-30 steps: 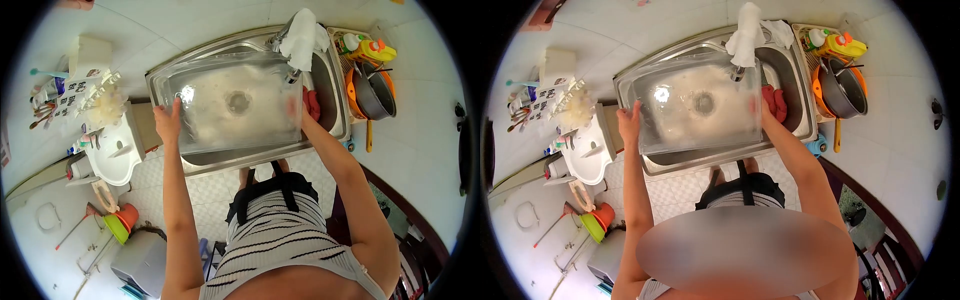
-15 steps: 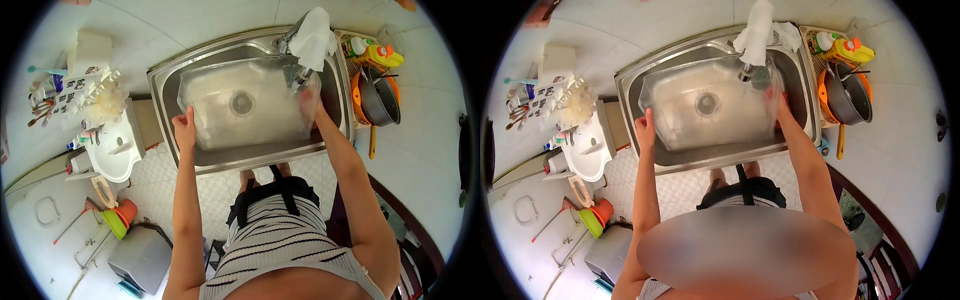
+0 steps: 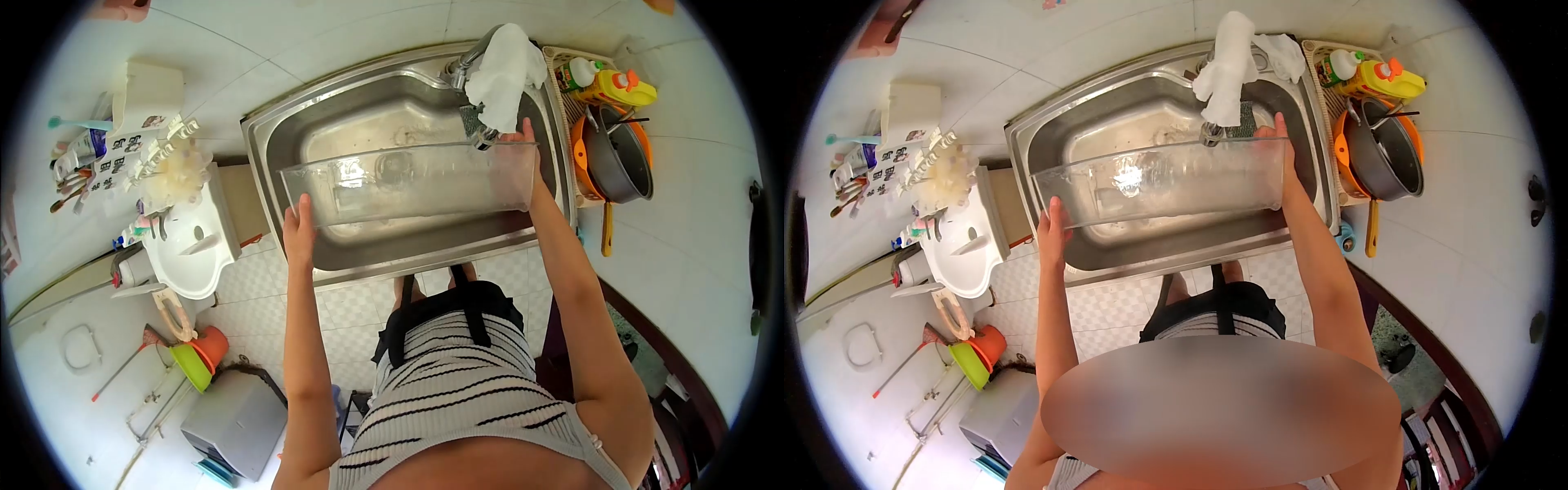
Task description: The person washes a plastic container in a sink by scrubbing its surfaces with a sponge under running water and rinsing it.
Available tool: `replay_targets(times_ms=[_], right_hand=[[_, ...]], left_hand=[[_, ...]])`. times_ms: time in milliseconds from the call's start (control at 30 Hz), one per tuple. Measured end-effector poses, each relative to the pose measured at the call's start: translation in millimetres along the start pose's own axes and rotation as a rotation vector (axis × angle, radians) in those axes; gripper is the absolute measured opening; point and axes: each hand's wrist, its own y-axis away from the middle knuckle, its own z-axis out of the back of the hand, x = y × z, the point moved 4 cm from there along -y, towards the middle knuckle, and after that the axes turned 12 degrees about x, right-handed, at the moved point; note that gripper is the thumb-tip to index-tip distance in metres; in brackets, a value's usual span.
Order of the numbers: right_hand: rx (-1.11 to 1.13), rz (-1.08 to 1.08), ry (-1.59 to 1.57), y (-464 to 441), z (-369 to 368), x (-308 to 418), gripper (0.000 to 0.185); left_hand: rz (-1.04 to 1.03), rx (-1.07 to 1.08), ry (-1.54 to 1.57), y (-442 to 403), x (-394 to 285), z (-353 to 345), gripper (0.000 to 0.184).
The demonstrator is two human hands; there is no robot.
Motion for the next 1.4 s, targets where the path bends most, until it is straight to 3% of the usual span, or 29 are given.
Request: replay_targets(times_ms=[33, 100, 133, 200, 333, 433, 467, 533, 600, 667, 733, 800, 867, 900, 1033, 1100, 1133, 1233, 1300, 1333, 1400], right_hand=[[0.002, 0.002, 0.005, 4.0, -11.9, 4.8, 0.051], [-0.201, 0.008, -0.053, 13.4, -26.0, 12.4, 0.056], [-0.201, 0.010, -0.051, 10.6, -19.0, 10.4, 0.056], [0.024, -0.080, -0.192, 1.6, -19.9, 2.2, 0.057], [-0.049, -0.038, -0.002, 3.6, -16.7, -7.3, 0.056], [-0.253, -0.044, -0.096, -16.4, 9.5, -15.0, 0.056], [-0.243, -0.050, -0.101, -15.0, 8.5, -13.1, 0.056], [-0.014, -0.092, -0.115, -1.7, -7.4, -5.2, 0.058], [0.012, -0.041, -0.111, 13.6, -22.7, 4.1, 0.058], [-0.081, 0.091, 0.107, 44.6, -53.9, 28.0, 0.059], [-0.033, 0.356, 0.436, 53.2, -37.5, 48.3, 0.060], [0.052, 0.328, 0.332, 72.4, -30.7, 62.1, 0.061], [0.082, 0.376, 0.353, 85.9, -34.5, 74.5, 0.061], [0.111, 0.422, 0.371, 92.2, -40.5, 80.8, 0.061], [0.112, 0.507, 0.508, 105.5, -70.9, 86.4, 0.060], [0.136, 0.518, 0.659, 114.0, -89.5, 89.4, 0.059], [0.131, 0.514, 0.660, 116.2, -94.3, 91.1, 0.059], [0.223, 0.601, 0.812, 121.7, -111.8, 96.7, 0.059], [0.356, 0.697, 0.856, 125.7, -122.1, 101.5, 0.057], [0.352, 0.699, 0.863, 127.3, -124.0, 104.5, 0.057], [0.332, 0.692, 0.843, 130.1, -125.6, 108.6, 0.056]], left_hand=[[-0.002, 0.000, 0.005, -9.1, 6.9, -1.3, 0.074], [-0.079, -0.118, -0.161, -27.1, 12.9, 2.7, 0.075], [-0.081, -0.118, -0.159, -29.5, 11.3, 6.3, 0.075], [0.006, -0.066, -0.139, -34.4, 8.6, 13.0, 0.074], [-0.071, -0.041, -0.177, -33.5, 7.8, 25.6, 0.073], [-0.046, 0.186, -0.043, -29.0, 2.5, 29.6, 0.087], [-0.045, 0.173, -0.046, -38.8, 8.1, 32.2, 0.087], [-0.029, 0.331, 0.303, -55.3, 11.0, 25.8, 0.086], [0.005, 0.399, 0.432, -56.1, -2.5, 14.9, 0.086], [0.166, 0.402, 0.566, -55.2, -10.9, 8.1, 0.081], [0.176, 0.497, 0.595, -51.5, -20.6, -0.8, 0.079], [0.184, 0.593, 0.622, -57.2, -17.4, -11.3, 0.078], [0.102, 0.758, 0.702, -77.2, 1.5, -28.7, 0.063], [0.128, 0.745, 0.734, -78.7, -0.2, -30.3, 0.056], [0.217, 0.836, 0.611, -91.0, -4.9, -34.2, 0.052], [0.268, 0.998, 0.303, -93.1, 1.6, -41.2, 0.049], [0.274, 1.001, 0.304, -89.9, 3.9, -46.8, 0.049], [0.260, 0.991, 0.174, -80.1, 15.8, -59.0, 0.061], [0.381, 1.158, 0.655, -77.4, 35.1, -68.2, 0.071], [0.381, 1.166, 0.656, -73.6, 42.2, -70.5, 0.071], [0.631, 1.220, 0.799, -54.8, 60.6, -75.0, 0.078]])
